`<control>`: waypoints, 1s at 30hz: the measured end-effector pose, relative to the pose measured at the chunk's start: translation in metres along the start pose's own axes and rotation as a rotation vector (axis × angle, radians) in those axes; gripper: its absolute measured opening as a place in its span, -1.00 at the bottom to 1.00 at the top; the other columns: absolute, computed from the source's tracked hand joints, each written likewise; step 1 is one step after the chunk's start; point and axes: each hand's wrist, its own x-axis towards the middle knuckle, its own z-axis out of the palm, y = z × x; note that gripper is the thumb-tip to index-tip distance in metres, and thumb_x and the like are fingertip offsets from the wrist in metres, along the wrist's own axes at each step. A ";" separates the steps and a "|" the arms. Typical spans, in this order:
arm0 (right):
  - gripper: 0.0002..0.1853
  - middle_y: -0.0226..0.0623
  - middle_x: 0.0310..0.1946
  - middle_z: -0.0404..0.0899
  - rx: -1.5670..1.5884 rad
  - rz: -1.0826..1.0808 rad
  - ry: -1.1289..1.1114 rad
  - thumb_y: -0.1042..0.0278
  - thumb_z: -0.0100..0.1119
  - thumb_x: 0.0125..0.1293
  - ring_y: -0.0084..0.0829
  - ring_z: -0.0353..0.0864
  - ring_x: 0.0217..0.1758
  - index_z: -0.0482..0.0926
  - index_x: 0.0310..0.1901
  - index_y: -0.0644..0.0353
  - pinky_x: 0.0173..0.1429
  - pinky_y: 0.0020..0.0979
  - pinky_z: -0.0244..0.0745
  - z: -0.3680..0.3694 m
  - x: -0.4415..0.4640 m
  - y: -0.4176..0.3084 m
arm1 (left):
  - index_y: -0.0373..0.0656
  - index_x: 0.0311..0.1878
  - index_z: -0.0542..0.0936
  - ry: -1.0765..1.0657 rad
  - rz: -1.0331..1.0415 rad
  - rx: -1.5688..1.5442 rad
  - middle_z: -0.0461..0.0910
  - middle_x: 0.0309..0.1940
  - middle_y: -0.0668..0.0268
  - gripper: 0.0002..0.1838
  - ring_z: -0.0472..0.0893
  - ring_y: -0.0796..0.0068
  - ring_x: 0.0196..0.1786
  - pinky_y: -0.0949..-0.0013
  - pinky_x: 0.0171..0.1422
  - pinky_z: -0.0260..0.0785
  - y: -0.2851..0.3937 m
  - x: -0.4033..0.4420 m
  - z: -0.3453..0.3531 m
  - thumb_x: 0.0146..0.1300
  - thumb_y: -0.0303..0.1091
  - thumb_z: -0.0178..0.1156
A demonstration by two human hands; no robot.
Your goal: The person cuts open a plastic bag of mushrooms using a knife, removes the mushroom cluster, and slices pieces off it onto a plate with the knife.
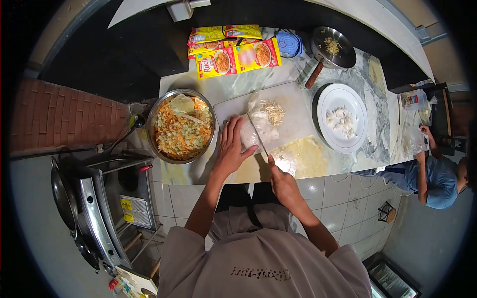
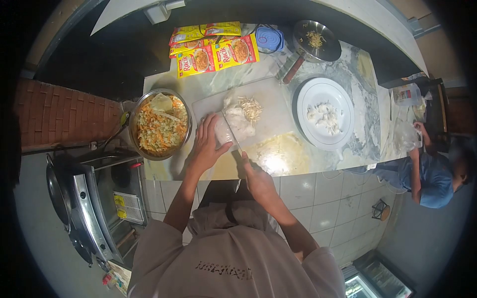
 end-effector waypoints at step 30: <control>-0.24 0.08 -0.69 0.42 0.148 -0.042 0.145 0.61 -0.02 0.32 0.09 0.45 -0.62 -0.02 0.51 0.00 -0.44 -0.05 0.33 -0.029 -0.010 -0.031 | -0.23 0.41 0.22 0.036 -0.009 0.020 0.23 0.37 0.04 -0.13 0.21 -0.02 0.41 0.06 0.48 0.07 0.014 0.006 -0.009 0.13 -0.02 0.36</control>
